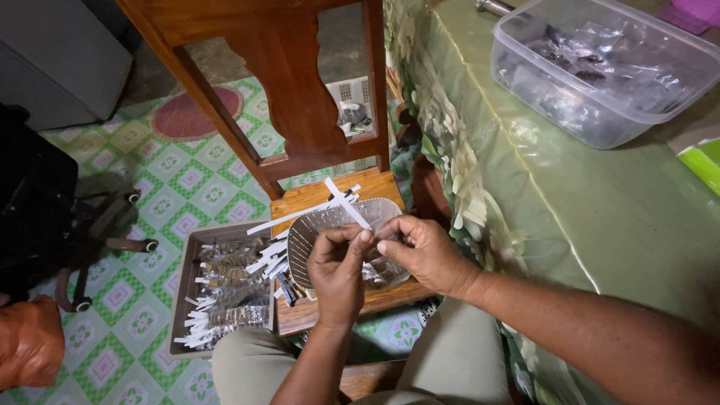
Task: Assembling metal tags onto white strips using a manual hand tool
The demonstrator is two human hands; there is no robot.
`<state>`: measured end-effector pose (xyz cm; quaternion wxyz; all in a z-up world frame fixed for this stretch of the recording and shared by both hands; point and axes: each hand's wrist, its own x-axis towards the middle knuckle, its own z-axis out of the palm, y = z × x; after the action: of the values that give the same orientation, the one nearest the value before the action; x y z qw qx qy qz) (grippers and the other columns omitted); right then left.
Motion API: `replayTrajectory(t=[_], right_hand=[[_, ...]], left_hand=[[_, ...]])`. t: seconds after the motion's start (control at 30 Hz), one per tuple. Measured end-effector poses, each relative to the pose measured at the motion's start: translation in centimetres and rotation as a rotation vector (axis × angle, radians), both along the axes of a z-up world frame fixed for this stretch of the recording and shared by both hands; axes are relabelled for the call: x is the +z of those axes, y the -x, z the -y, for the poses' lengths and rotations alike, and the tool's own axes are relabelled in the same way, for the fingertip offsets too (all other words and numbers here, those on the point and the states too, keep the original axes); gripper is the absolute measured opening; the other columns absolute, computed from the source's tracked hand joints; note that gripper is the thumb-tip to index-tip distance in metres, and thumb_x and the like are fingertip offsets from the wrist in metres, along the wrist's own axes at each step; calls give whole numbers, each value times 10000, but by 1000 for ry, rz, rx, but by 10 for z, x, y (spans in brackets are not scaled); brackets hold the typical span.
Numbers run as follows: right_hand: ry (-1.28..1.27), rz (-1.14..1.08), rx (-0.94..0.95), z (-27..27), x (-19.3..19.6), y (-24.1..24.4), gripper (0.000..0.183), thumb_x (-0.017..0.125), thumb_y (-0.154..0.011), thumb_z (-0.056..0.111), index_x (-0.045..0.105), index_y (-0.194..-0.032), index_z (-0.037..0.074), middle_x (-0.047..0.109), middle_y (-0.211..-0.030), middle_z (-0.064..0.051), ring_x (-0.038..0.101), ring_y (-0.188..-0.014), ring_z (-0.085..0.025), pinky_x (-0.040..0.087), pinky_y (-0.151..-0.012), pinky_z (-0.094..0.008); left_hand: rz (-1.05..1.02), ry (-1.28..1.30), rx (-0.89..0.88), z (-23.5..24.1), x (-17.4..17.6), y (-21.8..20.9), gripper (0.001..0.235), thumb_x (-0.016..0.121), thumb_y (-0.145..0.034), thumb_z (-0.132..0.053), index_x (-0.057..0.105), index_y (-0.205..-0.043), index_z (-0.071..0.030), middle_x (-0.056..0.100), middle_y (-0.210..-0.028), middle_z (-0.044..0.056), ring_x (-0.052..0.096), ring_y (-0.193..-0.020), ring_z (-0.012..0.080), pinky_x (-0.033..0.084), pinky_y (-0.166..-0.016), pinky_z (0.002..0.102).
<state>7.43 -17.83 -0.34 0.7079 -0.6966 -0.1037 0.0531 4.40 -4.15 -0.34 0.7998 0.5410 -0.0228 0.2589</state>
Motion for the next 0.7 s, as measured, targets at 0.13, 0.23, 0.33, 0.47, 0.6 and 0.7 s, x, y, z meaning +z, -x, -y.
replayTrajectory(t=[0.13,0.23,0.33,0.47,0.6,0.7], right_hand=[[-3,35,11,1,4,3,162,793,-837,22,766,-996,16,698,-768,-42,611,-763,-83,550,-702,-264],[-19,42,22,2,3,3,154,778,-852,25,754,-1004,19,696,-788,-45,607,-788,-103,546,-724,-277],[22,72,30,4,6,2,151,765,-853,18,759,-1004,30,711,-792,-49,618,-796,-100,552,-734,-283],[18,91,28,4,8,5,138,747,-863,15,752,-1001,22,714,-794,-52,615,-798,-100,543,-742,-282],[-8,85,45,3,7,6,153,764,-872,46,750,-1022,16,720,-821,-50,596,-806,-102,543,-765,-293],[-10,84,51,-1,17,11,149,763,-876,76,745,-1015,24,723,-818,-51,598,-807,-100,551,-767,-308]], left_hand=[[-99,101,-67,-8,-2,-4,149,801,-851,46,657,-890,33,710,-805,146,646,-723,162,546,-630,295],[-158,162,-101,-10,-8,-7,167,813,-838,36,657,-898,29,701,-786,133,641,-691,164,544,-598,284],[-203,203,-122,-11,-5,-6,206,825,-825,26,657,-947,24,681,-776,109,648,-687,161,557,-597,272],[-178,188,-131,-9,4,-3,213,823,-826,27,656,-957,30,662,-756,110,642,-675,163,564,-584,278],[-79,53,-58,-7,3,-2,194,825,-835,23,668,-949,24,666,-756,98,636,-707,144,554,-609,271],[-58,18,-39,-5,2,1,187,821,-843,22,668,-950,29,679,-760,104,634,-711,146,560,-624,283]])
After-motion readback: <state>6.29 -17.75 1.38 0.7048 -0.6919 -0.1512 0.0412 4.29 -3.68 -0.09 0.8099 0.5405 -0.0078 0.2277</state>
